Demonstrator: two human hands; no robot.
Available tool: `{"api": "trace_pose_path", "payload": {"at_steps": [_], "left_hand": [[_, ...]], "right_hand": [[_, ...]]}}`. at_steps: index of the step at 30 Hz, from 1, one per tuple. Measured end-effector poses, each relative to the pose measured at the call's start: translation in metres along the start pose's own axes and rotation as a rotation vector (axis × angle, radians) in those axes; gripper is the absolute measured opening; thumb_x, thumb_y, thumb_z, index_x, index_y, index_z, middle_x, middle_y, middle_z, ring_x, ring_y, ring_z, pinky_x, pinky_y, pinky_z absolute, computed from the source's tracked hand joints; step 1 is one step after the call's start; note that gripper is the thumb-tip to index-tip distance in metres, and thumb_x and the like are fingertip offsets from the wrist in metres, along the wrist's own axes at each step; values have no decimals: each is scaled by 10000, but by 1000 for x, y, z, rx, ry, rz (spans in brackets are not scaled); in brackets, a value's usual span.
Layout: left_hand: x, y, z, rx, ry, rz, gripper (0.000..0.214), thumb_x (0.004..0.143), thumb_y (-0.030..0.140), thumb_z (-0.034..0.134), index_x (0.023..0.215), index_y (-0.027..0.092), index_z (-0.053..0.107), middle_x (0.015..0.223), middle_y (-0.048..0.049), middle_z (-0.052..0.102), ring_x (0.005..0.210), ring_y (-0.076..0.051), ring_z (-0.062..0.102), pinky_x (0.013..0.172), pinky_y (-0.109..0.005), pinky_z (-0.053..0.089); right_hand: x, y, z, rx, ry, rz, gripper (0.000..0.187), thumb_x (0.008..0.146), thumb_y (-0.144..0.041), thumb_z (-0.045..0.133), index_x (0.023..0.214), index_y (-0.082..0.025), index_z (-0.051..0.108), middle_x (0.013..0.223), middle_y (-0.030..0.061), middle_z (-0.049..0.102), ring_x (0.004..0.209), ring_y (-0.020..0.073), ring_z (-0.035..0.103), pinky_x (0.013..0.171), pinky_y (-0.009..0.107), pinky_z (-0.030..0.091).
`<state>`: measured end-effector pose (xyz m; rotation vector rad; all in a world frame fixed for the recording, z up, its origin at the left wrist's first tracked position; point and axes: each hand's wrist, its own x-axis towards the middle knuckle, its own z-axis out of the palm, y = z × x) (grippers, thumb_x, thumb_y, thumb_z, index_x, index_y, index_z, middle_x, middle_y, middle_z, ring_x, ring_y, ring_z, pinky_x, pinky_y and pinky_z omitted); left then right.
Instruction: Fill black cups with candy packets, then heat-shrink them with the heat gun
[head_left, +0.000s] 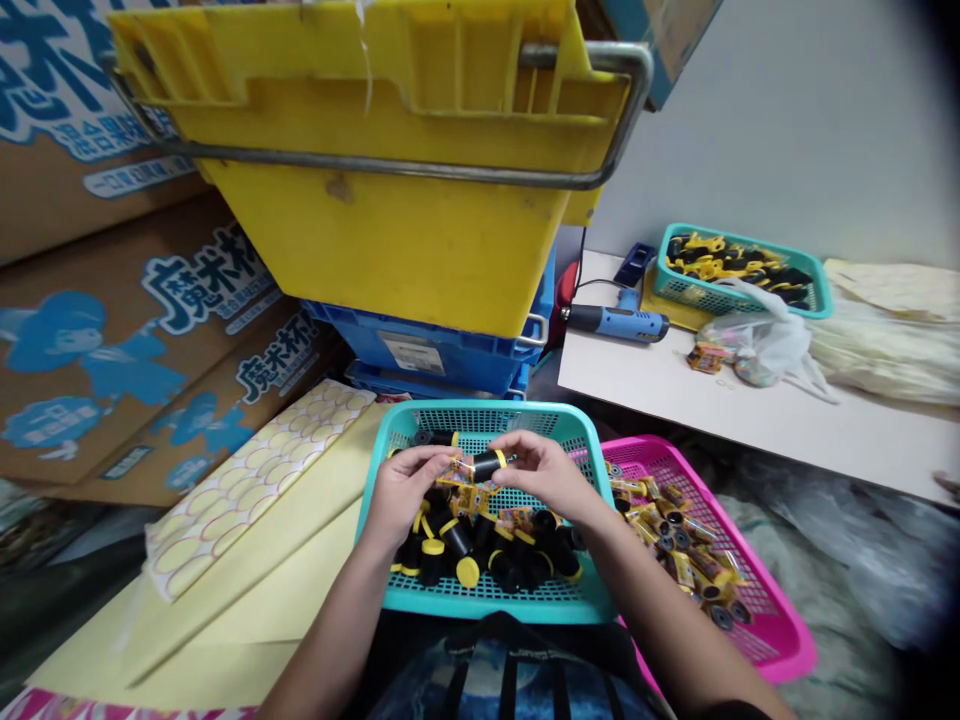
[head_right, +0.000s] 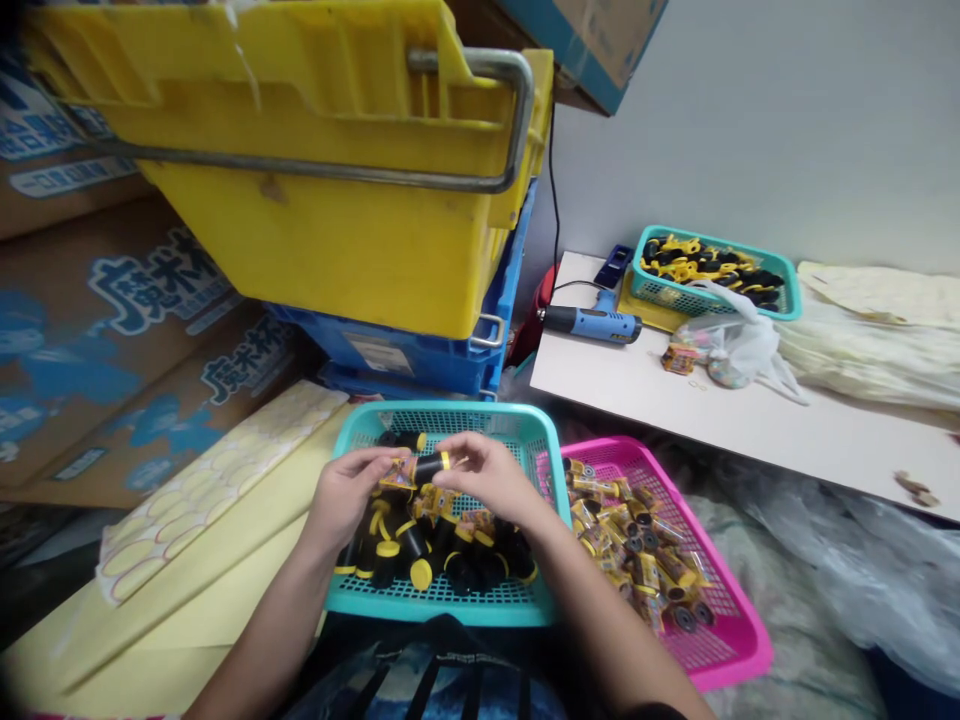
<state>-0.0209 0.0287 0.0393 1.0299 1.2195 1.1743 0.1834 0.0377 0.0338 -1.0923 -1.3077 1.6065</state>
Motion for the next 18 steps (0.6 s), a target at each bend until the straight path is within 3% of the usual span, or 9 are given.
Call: {"api": "trace_pose_path", "payload": {"at_steps": [5,8,11,14,18], "left_hand": [[-4,7,6,-52,-94,-65,316,640,396,794,869,187,734,880,-61,750,798,-195,698,701,-279,574],[-8,9,8,-107,-143,-82,346,568,292,847,877,191,730,836,-39,747,772,-165,689,713,-249,563],[-11,8,10,-166,-180,-103,326,600,267,828,901,193,728,872,-40,741,789,-157,681,729,-256,559],[-13,7,15,-175,-178,-95,300,609,251,818,888,185,730,912,-47,731,830,-167,669,747,-269,554],[-14,9,23,-165,-167,-82,284,584,235,827,844,177,729,874,-37,721,803,-150,647,739,-248,530]], "right_hand": [[0,2,9,-148,120,-217,379,650,-368,801,954,-198,650,1002,65,628,933,186,601,827,344,507],[-1,4,15,-61,59,-283,325,666,-374,797,921,-214,675,1050,68,617,1009,200,581,868,351,488],[-5,6,22,229,-51,-173,325,777,-432,699,1042,-247,669,1159,66,598,1056,194,572,941,370,449],[-7,9,31,488,-138,-7,456,812,-492,643,1202,-260,597,1182,80,604,1007,191,601,924,375,459],[-4,18,37,459,-23,-40,415,742,-471,725,1071,-226,662,1044,61,655,956,171,606,919,323,447]]}}
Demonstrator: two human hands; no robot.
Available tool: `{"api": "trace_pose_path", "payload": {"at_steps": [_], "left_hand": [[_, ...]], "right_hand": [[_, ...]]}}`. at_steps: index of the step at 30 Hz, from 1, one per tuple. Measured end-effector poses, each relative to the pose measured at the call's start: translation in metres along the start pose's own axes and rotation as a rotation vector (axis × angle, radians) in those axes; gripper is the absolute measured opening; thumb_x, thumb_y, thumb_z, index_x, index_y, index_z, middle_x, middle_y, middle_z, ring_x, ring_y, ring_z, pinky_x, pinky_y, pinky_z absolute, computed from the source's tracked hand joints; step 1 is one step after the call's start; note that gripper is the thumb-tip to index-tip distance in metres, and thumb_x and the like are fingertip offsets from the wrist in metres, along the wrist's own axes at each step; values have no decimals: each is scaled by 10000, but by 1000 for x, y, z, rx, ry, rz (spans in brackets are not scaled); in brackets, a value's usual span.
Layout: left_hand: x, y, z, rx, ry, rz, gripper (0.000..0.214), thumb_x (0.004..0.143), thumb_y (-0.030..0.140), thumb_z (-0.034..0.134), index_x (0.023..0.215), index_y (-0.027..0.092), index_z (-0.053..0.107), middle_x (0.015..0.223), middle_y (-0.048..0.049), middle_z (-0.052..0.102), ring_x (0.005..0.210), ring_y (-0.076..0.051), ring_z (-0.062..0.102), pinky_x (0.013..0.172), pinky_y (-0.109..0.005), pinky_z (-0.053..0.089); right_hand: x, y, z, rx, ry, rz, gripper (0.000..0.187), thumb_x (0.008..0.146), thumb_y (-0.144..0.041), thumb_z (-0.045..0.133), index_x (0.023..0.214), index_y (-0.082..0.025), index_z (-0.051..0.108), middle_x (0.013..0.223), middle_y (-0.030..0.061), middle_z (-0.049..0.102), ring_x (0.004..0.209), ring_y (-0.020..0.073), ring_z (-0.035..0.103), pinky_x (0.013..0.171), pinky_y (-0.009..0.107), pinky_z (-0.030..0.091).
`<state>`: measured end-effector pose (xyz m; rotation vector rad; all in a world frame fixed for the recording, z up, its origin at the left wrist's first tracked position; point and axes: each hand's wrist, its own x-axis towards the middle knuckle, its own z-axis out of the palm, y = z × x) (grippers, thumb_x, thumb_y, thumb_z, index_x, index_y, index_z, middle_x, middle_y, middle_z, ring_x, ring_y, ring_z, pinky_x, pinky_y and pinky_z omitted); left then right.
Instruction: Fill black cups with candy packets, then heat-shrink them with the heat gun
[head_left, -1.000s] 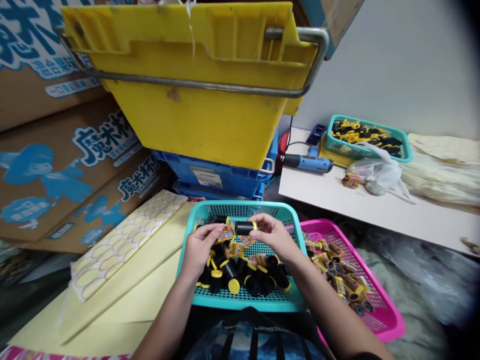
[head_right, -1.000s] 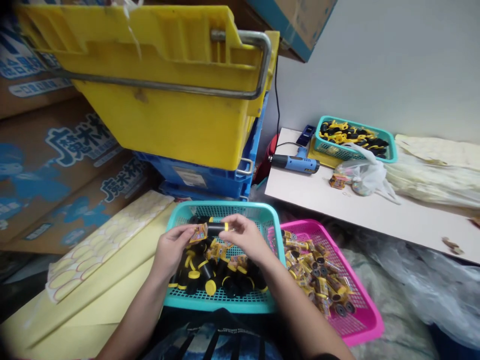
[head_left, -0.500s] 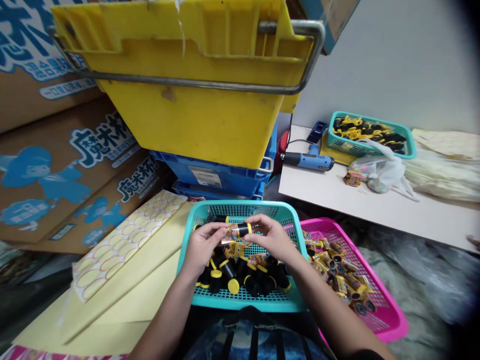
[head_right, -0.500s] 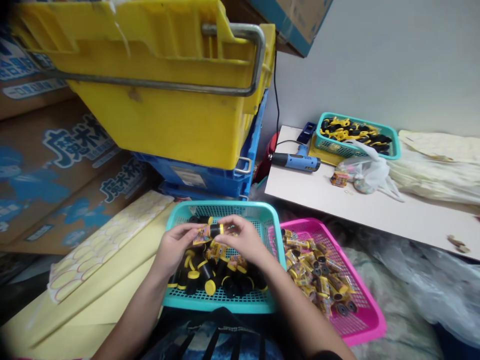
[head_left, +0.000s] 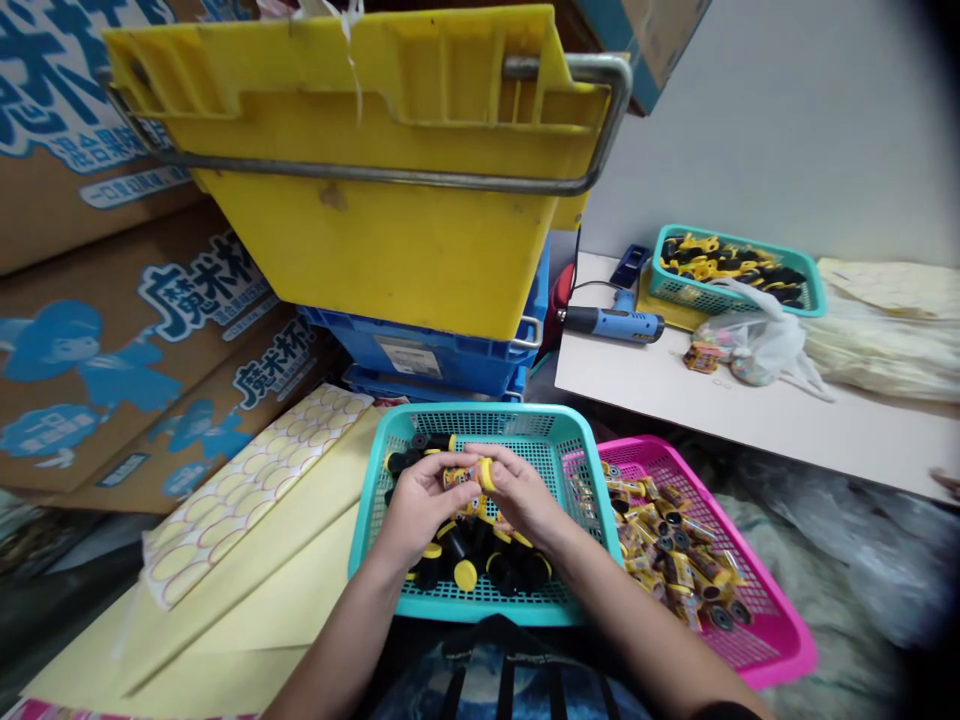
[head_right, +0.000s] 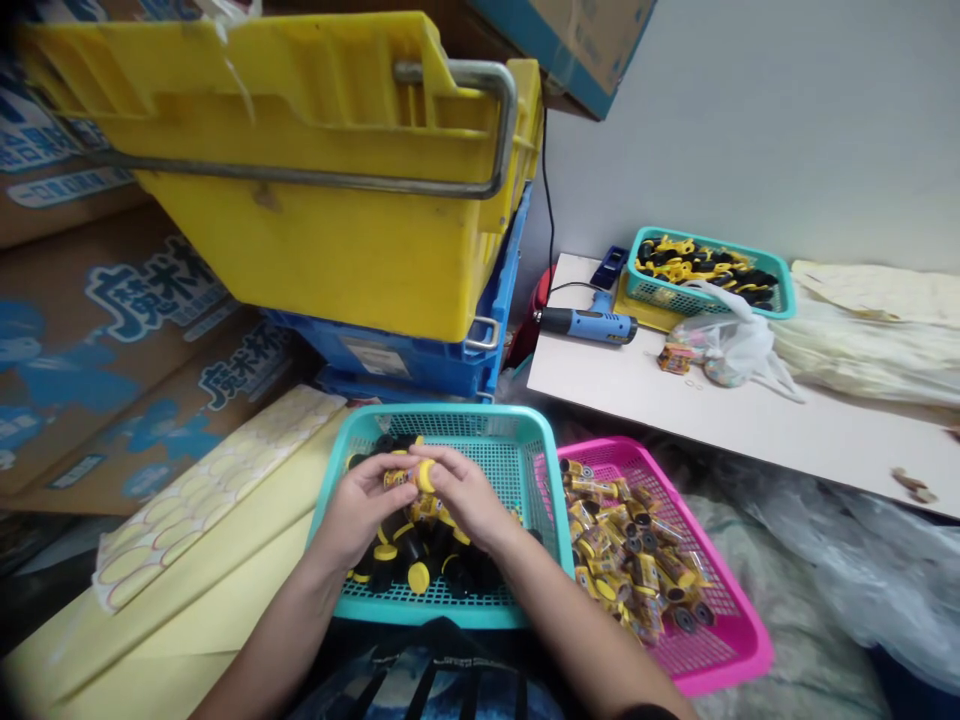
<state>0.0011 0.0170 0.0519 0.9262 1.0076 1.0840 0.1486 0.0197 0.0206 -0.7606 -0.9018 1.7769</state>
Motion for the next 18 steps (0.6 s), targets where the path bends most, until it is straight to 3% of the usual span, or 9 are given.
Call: {"api": "trace_pose_path", "payload": {"at_steps": [3,7,10,12,15,18], "left_hand": [[0,0,3,3,-25,-2,287,583,236,832,837,172,716,890,-35,710,815,-144,629,762,-244,508],[-4,-3,5,-104,-117,-32,278,727,313,749,961,198,652,905,-18,652,785,-123,596,742,-244,483],[-7,-6,10,-233,-173,-46,254,836,344,634,1061,241,575,1010,-17,601,852,-126,575,753,-240,454],[-6,-7,14,-255,-207,-56,262,865,347,594,1106,263,534,1089,-23,578,929,-142,568,803,-257,441],[1,-6,13,-121,-271,-27,383,886,398,549,1239,284,457,1188,-54,544,1032,-184,551,883,-313,432],[14,-5,-4,216,-211,103,475,878,450,530,1310,277,436,1287,-79,489,1134,-222,505,945,-360,421]], "right_hand": [[2,5,-7,-65,60,-60,362,703,-417,770,995,-224,679,1015,40,655,940,163,602,914,307,444],[-4,0,-16,-59,-9,-114,452,838,-552,567,1139,-218,616,1126,90,613,1005,208,585,867,353,479],[-8,-10,-14,-343,-70,-298,444,850,-484,591,1235,-269,543,1256,82,531,1143,224,517,931,388,452],[-12,-19,-9,-622,-43,-463,404,805,-382,681,1178,-275,567,1201,67,550,1135,216,513,962,395,426],[-27,-40,-12,-911,111,-671,300,789,-303,700,1063,-244,596,1031,58,605,1019,205,554,905,383,448],[-58,-69,-42,-1148,472,-767,279,799,-270,665,1061,-219,587,1001,70,606,935,206,568,832,374,465]]}}
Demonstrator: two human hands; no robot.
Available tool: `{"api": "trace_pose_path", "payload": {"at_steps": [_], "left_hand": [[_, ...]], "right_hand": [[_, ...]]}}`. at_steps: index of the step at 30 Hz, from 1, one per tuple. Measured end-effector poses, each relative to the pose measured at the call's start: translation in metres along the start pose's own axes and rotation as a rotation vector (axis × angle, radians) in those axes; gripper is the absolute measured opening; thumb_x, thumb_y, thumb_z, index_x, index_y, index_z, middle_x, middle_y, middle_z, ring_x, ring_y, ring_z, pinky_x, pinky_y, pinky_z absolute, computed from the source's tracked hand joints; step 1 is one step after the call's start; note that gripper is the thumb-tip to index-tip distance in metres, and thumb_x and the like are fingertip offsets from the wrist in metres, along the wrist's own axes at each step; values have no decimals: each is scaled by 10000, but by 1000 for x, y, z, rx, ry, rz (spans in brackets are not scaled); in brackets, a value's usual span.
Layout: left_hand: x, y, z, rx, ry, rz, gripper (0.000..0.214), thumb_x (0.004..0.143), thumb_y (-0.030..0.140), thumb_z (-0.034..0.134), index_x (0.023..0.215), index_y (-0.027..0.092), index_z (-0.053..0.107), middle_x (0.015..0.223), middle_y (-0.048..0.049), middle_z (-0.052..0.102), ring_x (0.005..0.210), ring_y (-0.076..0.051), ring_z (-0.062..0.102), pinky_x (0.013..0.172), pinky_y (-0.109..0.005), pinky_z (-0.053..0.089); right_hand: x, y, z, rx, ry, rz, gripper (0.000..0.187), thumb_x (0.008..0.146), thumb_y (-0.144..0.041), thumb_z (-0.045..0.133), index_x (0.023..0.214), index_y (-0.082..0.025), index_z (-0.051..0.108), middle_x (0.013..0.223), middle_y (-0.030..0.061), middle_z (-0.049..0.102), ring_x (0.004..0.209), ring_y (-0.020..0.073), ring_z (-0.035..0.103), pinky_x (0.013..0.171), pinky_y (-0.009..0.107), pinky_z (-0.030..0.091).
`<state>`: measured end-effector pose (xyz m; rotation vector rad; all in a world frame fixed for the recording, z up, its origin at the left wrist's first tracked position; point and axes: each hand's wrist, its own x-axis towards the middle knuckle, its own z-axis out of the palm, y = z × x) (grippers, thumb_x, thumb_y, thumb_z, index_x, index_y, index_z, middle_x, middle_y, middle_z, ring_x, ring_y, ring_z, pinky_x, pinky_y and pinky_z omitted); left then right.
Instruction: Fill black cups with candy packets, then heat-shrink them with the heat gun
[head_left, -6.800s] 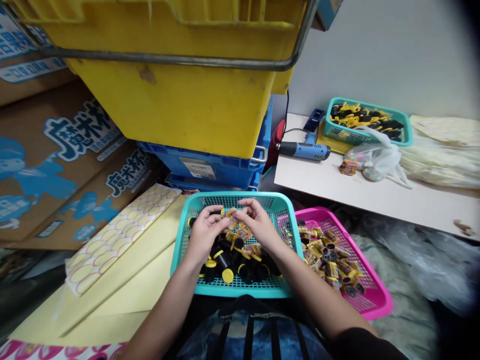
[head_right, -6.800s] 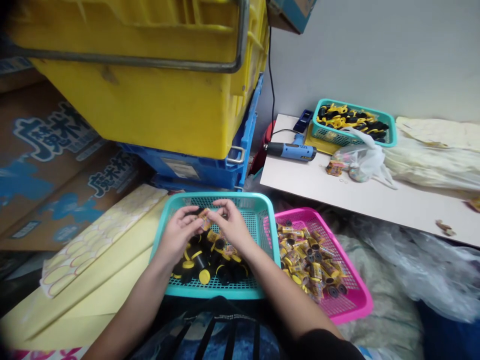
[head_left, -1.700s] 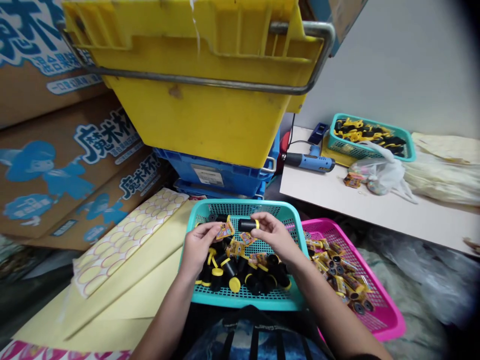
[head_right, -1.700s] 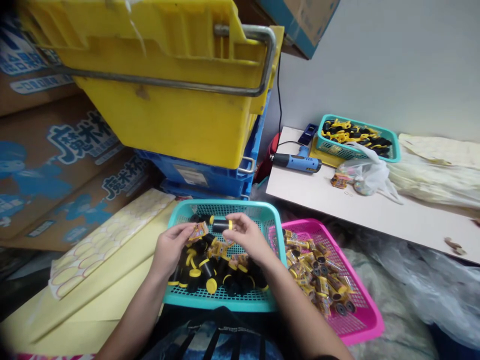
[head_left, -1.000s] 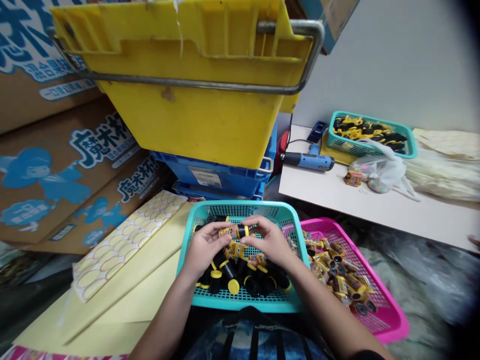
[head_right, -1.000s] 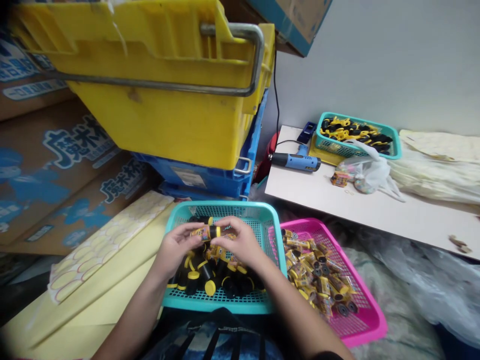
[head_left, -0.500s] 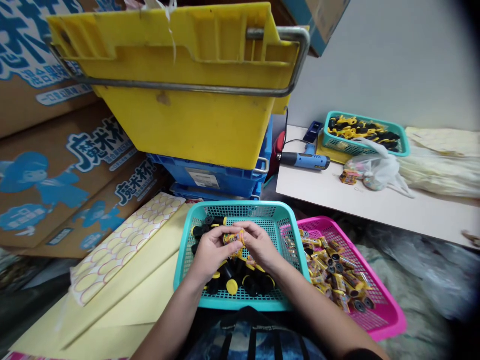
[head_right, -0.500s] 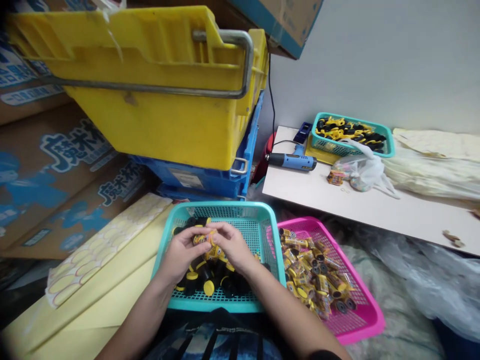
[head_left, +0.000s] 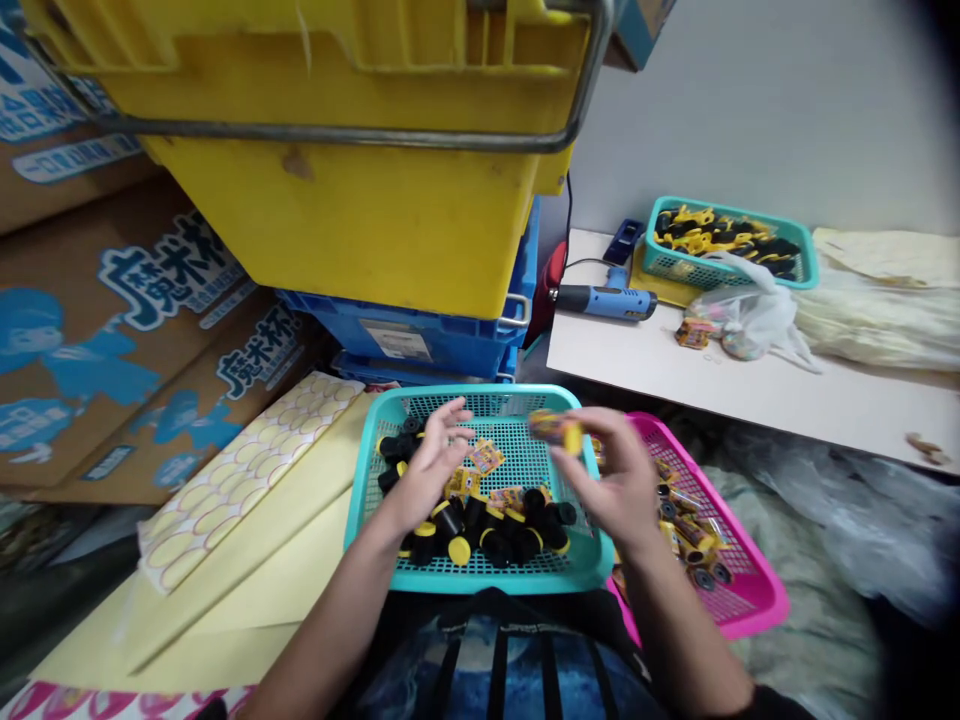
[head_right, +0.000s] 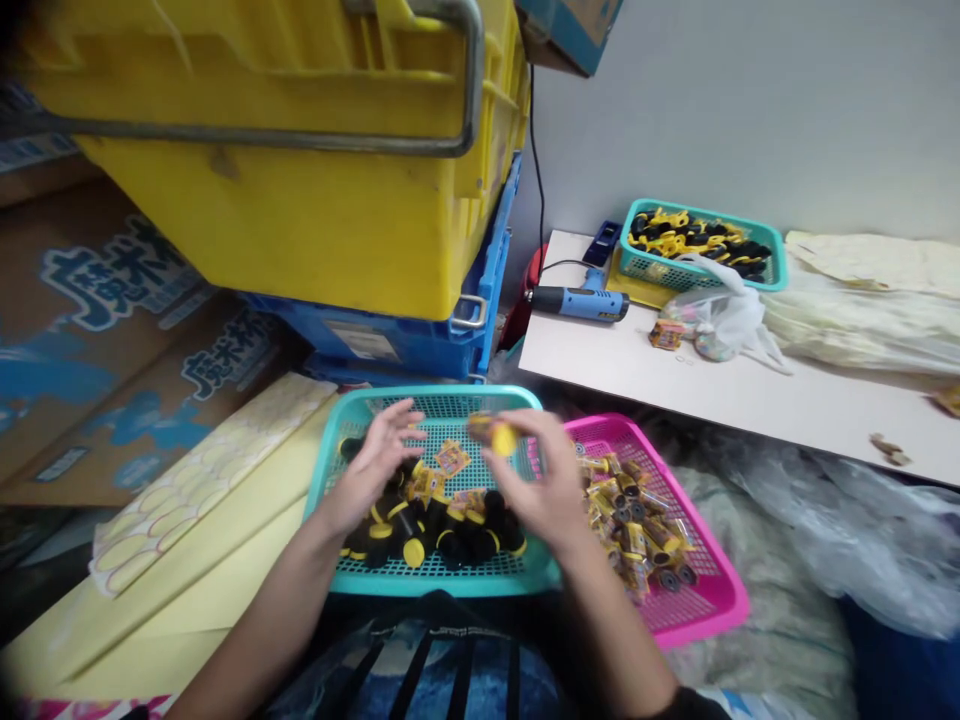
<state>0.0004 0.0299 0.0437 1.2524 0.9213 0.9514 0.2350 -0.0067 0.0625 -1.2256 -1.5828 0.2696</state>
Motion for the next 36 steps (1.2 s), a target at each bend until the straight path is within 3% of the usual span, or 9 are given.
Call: {"api": "trace_pose_path", "payload": {"at_steps": [2,5,9,11,15,22,26,31,36], "left_hand": [[6,-6,-16,263,70,11,403,881,436,512,1238,250,531,1272,-79,520,1137,-228,513,969,-371,412],[13,-18,-26,517,62,-32,286,883,362,488,1086,224,636,1159,-68,630,1100,-232,565,979,-383,413],[18,-30,-13,646,-9,-47,255,870,293,477,1016,223,674,1092,-54,691,1059,-229,610,953,-373,439],[18,-32,-8,649,-11,-41,267,875,294,467,1022,223,679,1085,-52,699,1045,-224,622,941,-361,449],[12,-33,-15,586,38,-56,274,877,331,471,1011,226,686,1070,-41,708,1023,-223,638,927,-359,465],[10,-35,-21,460,158,-33,216,835,330,553,959,214,685,1062,-66,690,994,-222,636,891,-363,485],[15,-30,-10,203,101,-70,370,707,274,702,1064,204,631,908,-37,670,791,-170,650,715,-289,525],[15,-22,-3,-67,273,-49,356,701,280,724,1022,183,602,743,19,629,729,-121,627,699,-234,498],[14,-14,-9,-147,303,-100,631,640,291,783,1199,168,519,692,25,659,628,-114,631,642,-228,496]], "right_hand": [[-2,16,-32,-348,76,98,322,788,-313,657,1075,-178,597,982,108,613,897,241,564,807,417,461],[-3,33,-40,-684,-162,213,403,811,-397,609,1094,-110,626,977,174,634,943,315,560,849,500,431],[4,26,37,-588,-758,370,269,909,-339,502,959,-158,694,966,135,674,952,247,614,846,361,462],[7,25,81,-663,-907,524,240,855,-300,585,925,-99,697,953,187,673,906,275,642,769,345,479],[8,45,117,-685,-903,547,217,861,-181,536,963,-51,677,981,227,665,905,292,653,737,339,470],[20,45,82,-486,-918,412,107,853,-230,551,888,-161,625,868,79,679,823,190,636,715,265,436],[30,19,72,-14,-874,267,153,785,-195,593,932,-187,554,842,-1,620,763,117,579,703,219,426],[31,14,84,499,-641,566,355,758,-387,630,1012,-149,558,751,-10,546,654,111,513,650,249,420],[33,12,99,356,-643,550,399,807,-518,561,690,-138,572,655,9,568,621,118,497,621,248,389]]}}
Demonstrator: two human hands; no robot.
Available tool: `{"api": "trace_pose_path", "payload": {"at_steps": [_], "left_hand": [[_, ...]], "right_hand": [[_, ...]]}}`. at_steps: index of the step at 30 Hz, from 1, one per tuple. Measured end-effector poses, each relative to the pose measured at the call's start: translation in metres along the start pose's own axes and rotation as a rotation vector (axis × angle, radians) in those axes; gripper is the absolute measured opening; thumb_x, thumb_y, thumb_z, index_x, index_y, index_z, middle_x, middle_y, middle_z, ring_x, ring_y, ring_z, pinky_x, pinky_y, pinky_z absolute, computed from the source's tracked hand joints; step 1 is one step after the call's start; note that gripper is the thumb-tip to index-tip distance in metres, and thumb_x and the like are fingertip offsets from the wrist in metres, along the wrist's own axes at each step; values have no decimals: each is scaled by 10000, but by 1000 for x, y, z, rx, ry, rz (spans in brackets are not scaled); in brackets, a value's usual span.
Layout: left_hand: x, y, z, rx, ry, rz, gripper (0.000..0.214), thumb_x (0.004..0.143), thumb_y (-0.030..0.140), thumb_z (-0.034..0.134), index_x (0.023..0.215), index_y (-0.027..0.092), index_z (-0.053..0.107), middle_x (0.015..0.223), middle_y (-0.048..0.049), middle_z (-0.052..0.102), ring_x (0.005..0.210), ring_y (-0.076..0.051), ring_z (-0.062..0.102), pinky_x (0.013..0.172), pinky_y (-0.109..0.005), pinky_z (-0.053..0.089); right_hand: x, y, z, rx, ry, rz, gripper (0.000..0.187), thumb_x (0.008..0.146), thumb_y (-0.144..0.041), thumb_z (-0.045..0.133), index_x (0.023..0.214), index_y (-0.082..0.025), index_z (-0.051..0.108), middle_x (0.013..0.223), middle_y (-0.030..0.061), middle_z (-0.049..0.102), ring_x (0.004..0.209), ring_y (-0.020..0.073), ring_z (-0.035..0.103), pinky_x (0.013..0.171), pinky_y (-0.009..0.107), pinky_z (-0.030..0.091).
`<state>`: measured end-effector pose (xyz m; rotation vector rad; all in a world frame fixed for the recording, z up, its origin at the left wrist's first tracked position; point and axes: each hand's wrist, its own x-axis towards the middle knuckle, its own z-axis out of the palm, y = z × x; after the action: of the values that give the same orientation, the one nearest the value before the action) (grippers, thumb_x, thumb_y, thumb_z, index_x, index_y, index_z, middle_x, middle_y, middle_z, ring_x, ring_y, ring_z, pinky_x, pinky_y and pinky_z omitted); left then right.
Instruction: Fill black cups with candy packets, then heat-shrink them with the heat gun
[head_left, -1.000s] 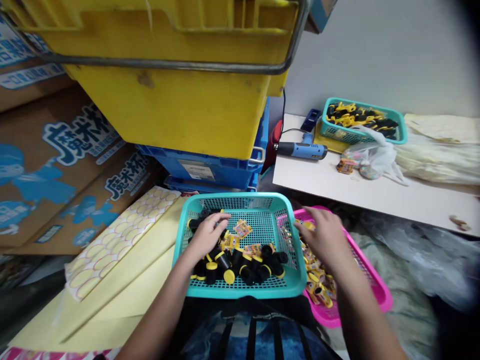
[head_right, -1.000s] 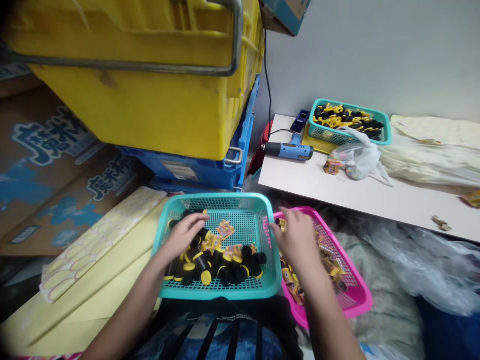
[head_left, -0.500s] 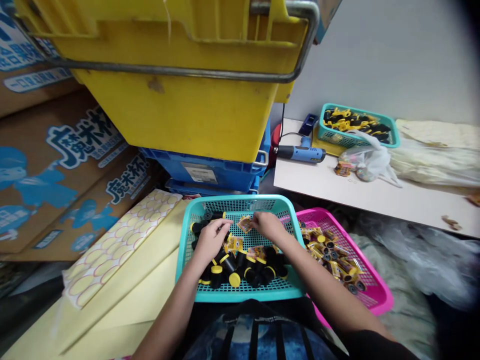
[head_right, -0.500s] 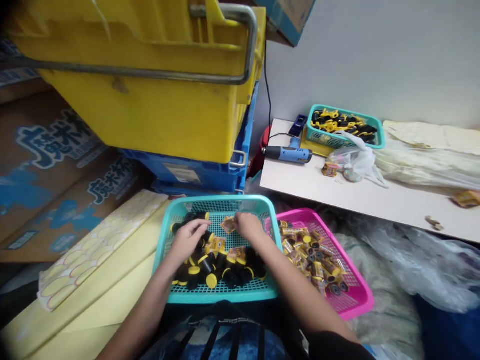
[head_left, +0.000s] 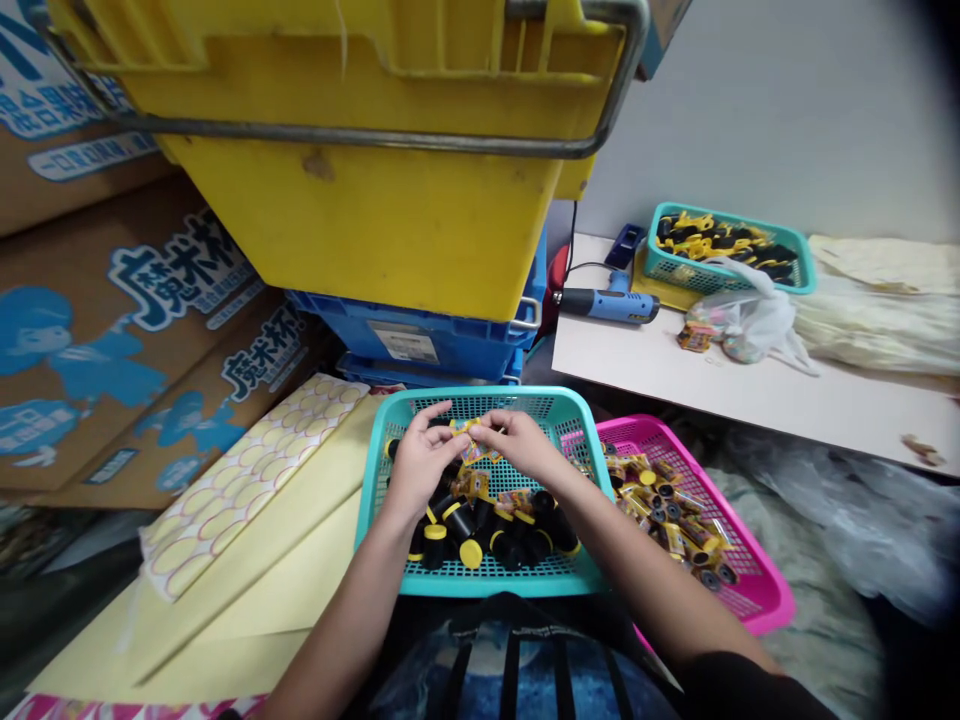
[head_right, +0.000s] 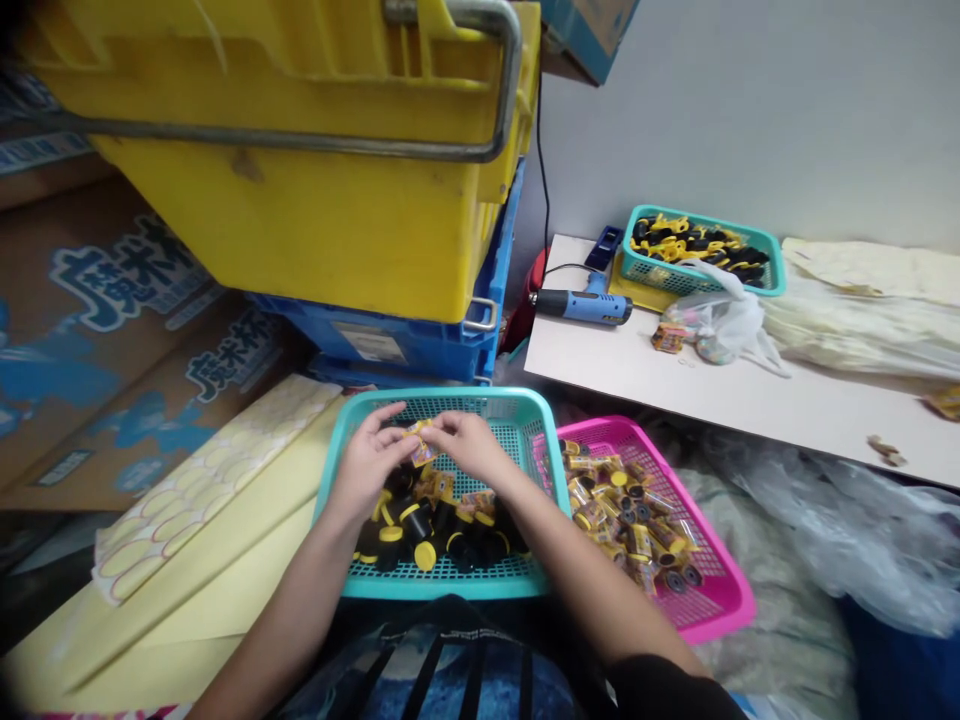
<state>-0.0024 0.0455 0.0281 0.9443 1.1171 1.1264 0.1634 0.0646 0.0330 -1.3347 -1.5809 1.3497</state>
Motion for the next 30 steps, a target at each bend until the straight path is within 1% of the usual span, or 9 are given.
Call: {"api": "trace_pose_path", "payload": {"at_steps": [4,7,8,10,13,17,21,26,30], "left_hand": [[3,3,-11,58,95,3,668,637,346,779,1224,152,527,684,4,689,611,-135,654,615,-237,514],[4,1,-18,125,182,35,576,649,396,762,1138,135,605,735,-30,715,649,-150,669,600,-237,523],[4,0,-20,145,203,46,523,654,400,757,1085,128,638,754,-42,723,662,-153,672,608,-241,528],[2,-1,-22,176,236,57,410,672,395,743,973,122,689,794,-62,736,691,-159,677,639,-253,542],[-4,3,-24,207,280,55,318,695,384,726,886,130,723,823,-69,746,665,-153,670,641,-260,552],[-10,9,-28,203,327,53,316,690,412,731,851,141,742,794,-57,748,594,-143,652,604,-262,553],[-11,5,-26,131,305,99,342,669,462,743,815,152,751,814,-63,754,717,-190,691,646,-283,569],[-10,-4,-20,83,268,156,332,689,476,736,824,174,756,841,-60,759,792,-197,698,740,-298,565],[-13,-1,-19,137,246,176,338,692,489,727,824,179,757,849,-68,760,791,-210,700,743,-319,566]], "right_hand": [[8,13,10,-228,-23,10,524,988,-398,170,922,-124,612,840,70,640,771,143,576,706,260,440],[12,36,29,-482,-157,50,294,854,-325,554,1061,-126,620,1004,106,643,920,206,582,816,316,446],[13,44,36,-514,-191,37,355,747,-265,675,1069,-125,629,1036,117,634,967,235,571,853,336,438],[12,55,46,-537,-210,-8,444,646,-167,735,1077,-116,639,1063,134,615,1041,271,541,913,362,414],[7,55,44,-560,-174,-36,375,738,-170,657,1107,-112,623,1068,139,594,1033,252,542,928,373,410],[-8,30,9,-154,2,-39,402,770,-302,667,1119,-154,534,984,68,597,806,159,582,754,310,481],[-25,-1,-21,304,11,-93,371,764,-384,695,1040,-181,553,958,46,610,790,142,594,709,290,496],[-28,-12,-23,418,-82,-131,380,709,-313,761,1023,-205,577,884,8,586,737,110,574,687,260,495],[-25,-10,-24,333,-140,-128,361,706,-326,763,997,-184,604,872,17,604,761,116,584,715,270,500]]}}
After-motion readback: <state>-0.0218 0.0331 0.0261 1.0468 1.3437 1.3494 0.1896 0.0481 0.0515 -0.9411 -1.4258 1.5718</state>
